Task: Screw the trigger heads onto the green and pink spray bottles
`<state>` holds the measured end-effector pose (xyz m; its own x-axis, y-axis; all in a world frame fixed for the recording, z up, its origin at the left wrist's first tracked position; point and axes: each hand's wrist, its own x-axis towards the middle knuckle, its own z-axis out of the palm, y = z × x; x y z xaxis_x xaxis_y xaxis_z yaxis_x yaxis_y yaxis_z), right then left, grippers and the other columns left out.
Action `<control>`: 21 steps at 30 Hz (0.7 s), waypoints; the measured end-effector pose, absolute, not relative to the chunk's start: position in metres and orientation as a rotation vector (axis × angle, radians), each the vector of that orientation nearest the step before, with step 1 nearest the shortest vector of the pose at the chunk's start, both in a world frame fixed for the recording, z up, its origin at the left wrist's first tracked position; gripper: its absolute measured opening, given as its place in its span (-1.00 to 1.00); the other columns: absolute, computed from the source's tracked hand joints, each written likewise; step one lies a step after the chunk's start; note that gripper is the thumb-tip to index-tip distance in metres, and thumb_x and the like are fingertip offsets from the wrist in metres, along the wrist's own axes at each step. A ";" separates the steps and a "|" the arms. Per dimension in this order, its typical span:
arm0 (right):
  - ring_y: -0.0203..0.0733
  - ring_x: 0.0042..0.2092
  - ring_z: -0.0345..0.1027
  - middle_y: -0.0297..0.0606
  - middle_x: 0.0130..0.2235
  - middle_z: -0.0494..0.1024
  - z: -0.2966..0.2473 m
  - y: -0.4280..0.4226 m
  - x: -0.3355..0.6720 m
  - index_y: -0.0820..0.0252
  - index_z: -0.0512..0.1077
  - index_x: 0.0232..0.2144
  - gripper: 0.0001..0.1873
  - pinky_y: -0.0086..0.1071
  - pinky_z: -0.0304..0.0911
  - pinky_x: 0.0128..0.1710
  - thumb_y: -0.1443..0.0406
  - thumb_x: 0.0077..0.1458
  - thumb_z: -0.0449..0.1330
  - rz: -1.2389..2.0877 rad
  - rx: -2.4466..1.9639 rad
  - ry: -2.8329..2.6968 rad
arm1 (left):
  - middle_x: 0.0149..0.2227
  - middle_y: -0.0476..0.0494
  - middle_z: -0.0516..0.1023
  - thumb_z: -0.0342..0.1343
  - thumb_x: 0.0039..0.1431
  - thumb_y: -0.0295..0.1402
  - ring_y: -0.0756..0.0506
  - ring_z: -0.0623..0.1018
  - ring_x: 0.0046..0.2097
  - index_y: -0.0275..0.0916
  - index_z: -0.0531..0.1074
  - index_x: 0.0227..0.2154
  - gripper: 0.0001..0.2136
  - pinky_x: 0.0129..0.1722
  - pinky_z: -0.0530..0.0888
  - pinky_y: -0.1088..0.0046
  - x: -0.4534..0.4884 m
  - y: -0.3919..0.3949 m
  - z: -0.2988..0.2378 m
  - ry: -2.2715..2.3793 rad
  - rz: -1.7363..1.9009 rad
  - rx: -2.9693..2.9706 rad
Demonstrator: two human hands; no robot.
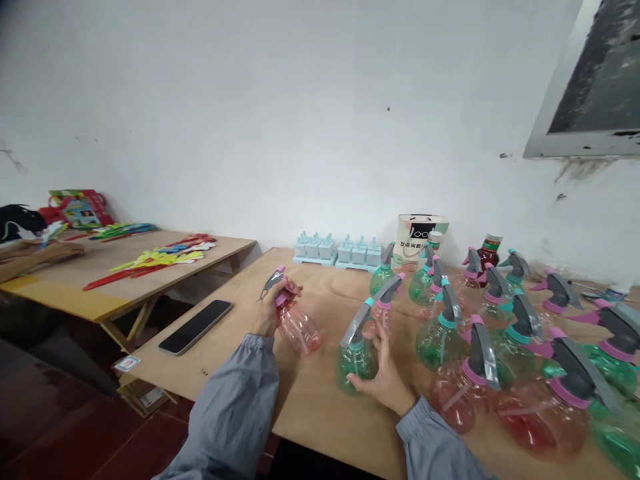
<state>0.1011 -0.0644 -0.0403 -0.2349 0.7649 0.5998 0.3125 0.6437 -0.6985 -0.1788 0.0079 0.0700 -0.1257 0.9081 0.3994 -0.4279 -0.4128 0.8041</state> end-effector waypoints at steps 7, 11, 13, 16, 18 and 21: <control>0.15 0.25 0.25 0.08 0.19 0.24 -0.032 -0.067 0.101 0.06 -0.32 0.35 0.10 0.09 0.15 0.24 0.11 0.02 0.32 0.535 -0.849 -1.840 | -0.59 0.02 0.44 0.23 -0.08 -0.12 -0.12 0.61 -0.33 -0.20 0.36 -0.60 -0.73 -0.07 0.53 0.24 -0.179 0.010 0.069 0.678 1.823 0.990; 0.15 0.26 0.23 0.08 0.19 0.25 -0.027 -0.070 0.100 0.05 -0.31 0.35 0.08 0.11 0.14 0.24 0.12 0.03 0.32 0.546 -0.852 -1.852 | -0.51 -0.05 0.53 0.23 -0.08 -0.13 -0.16 0.63 -0.24 -0.21 0.41 -0.55 -0.75 -0.07 0.53 0.24 -0.182 0.010 0.070 0.693 1.814 1.046; 0.16 0.27 0.23 0.09 0.22 0.22 -0.026 -0.070 0.100 0.04 -0.32 0.35 0.09 0.11 0.15 0.24 0.12 0.04 0.32 0.552 -0.854 -1.854 | -0.52 -0.04 0.51 0.24 -0.09 -0.13 -0.16 0.63 -0.24 -0.21 0.39 -0.57 -0.75 -0.08 0.53 0.26 -0.182 0.010 0.071 0.697 1.820 1.025; 0.15 0.27 0.22 0.10 0.24 0.20 -0.026 -0.070 0.101 0.05 -0.32 0.36 0.11 0.09 0.16 0.24 0.13 0.02 0.33 0.555 -0.862 -1.855 | -0.59 0.00 0.44 0.22 -0.10 -0.11 -0.13 0.62 -0.30 -0.20 0.35 -0.62 -0.72 -0.12 0.54 0.27 -0.181 0.011 0.069 0.734 1.779 0.985; 0.16 0.27 0.23 0.10 0.23 0.22 -0.027 -0.070 0.101 0.07 -0.30 0.36 0.11 0.09 0.14 0.25 0.12 0.01 0.33 0.557 -0.870 -1.853 | -0.56 -0.02 0.48 0.21 -0.07 -0.12 -0.14 0.62 -0.29 -0.20 0.40 -0.58 -0.75 -0.14 0.54 0.28 -0.181 0.012 0.067 0.751 1.742 1.034; 0.16 0.28 0.22 0.12 0.29 0.15 -0.028 -0.070 0.101 0.06 -0.30 0.37 0.11 0.08 0.16 0.24 0.12 0.01 0.33 0.567 -0.870 -1.841 | -0.49 -0.06 0.53 0.20 -0.03 -0.15 -0.13 0.61 -0.26 -0.21 0.45 -0.54 -0.78 -0.15 0.53 0.33 -0.183 0.017 0.064 0.766 1.772 1.170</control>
<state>0.1013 -0.0696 -0.0280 -0.2594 0.7735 0.5783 0.3139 0.6338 -0.7069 -0.1826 0.0171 0.0640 -0.1947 0.8945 0.4025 -0.3199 -0.4458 0.8360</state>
